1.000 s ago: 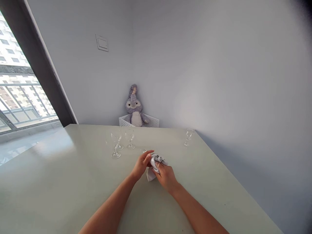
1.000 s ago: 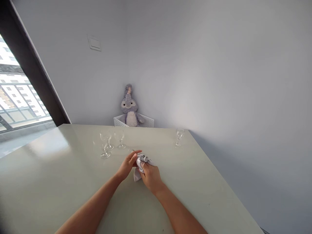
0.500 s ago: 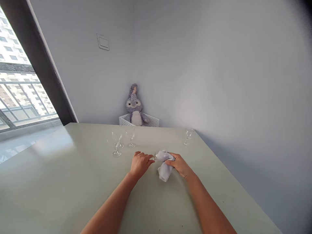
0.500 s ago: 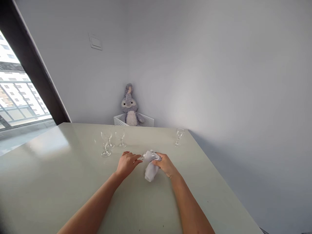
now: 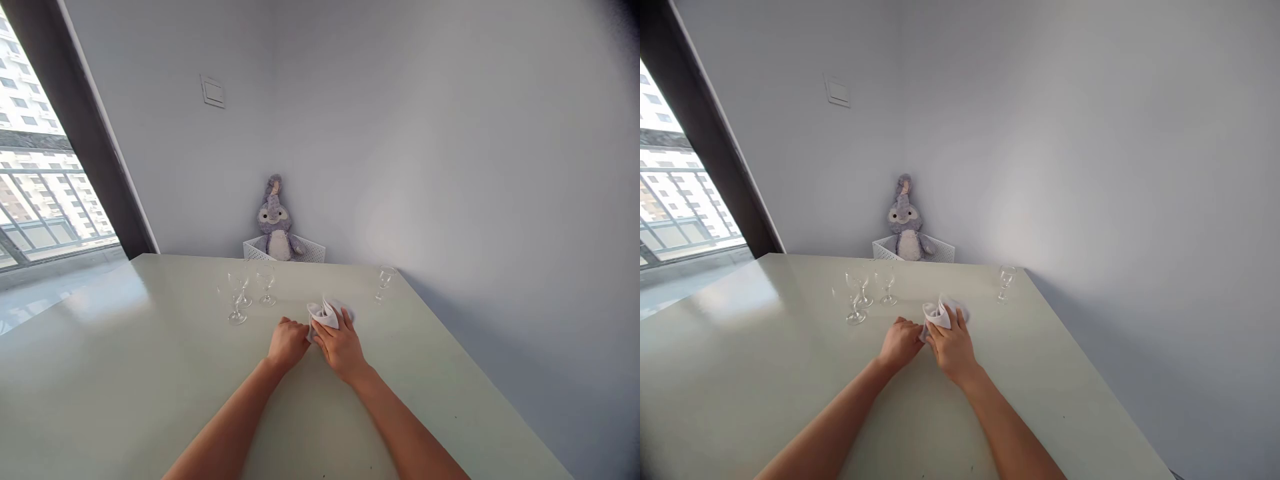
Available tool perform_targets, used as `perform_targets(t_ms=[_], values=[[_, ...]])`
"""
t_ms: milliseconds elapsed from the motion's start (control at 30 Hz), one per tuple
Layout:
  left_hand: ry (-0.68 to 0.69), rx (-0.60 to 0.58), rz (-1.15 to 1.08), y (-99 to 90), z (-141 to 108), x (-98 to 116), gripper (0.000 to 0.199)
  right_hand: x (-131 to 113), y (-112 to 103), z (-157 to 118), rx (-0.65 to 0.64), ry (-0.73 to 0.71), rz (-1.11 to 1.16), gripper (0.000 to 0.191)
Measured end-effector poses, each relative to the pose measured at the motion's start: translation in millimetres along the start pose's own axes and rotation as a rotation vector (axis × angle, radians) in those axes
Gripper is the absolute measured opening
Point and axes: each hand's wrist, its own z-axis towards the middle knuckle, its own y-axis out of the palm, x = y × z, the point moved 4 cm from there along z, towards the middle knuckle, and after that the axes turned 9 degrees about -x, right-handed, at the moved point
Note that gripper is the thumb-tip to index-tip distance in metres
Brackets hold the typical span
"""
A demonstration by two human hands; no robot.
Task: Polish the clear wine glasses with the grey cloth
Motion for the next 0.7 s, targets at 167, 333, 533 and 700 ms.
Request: perform_targets(t_ms=[167, 333, 533, 700], values=[[0.232, -0.022, -0.074, 6.6, -5.6, 24.2, 0.023, 58.6, -1.8, -10.2, 0.058, 0.497, 0.595, 0.028], [-0.023, 0.054, -0.186, 13.5, -5.5, 20.8, 0.036, 76.8, 22.0, -11.0, 0.340, 0.773, 1.497, 0.033], [-0.162, 0.210, -0.370, 11.9, -6.3, 16.2, 0.034, 18.5, 46.2, -1.8, 0.252, 0.596, 1.623, 0.042], [-0.109, 0.398, -0.352, 3.7, -10.5, 27.1, 0.042, 1.4, 53.4, -5.0, 0.181, 0.476, 1.428, 0.036]])
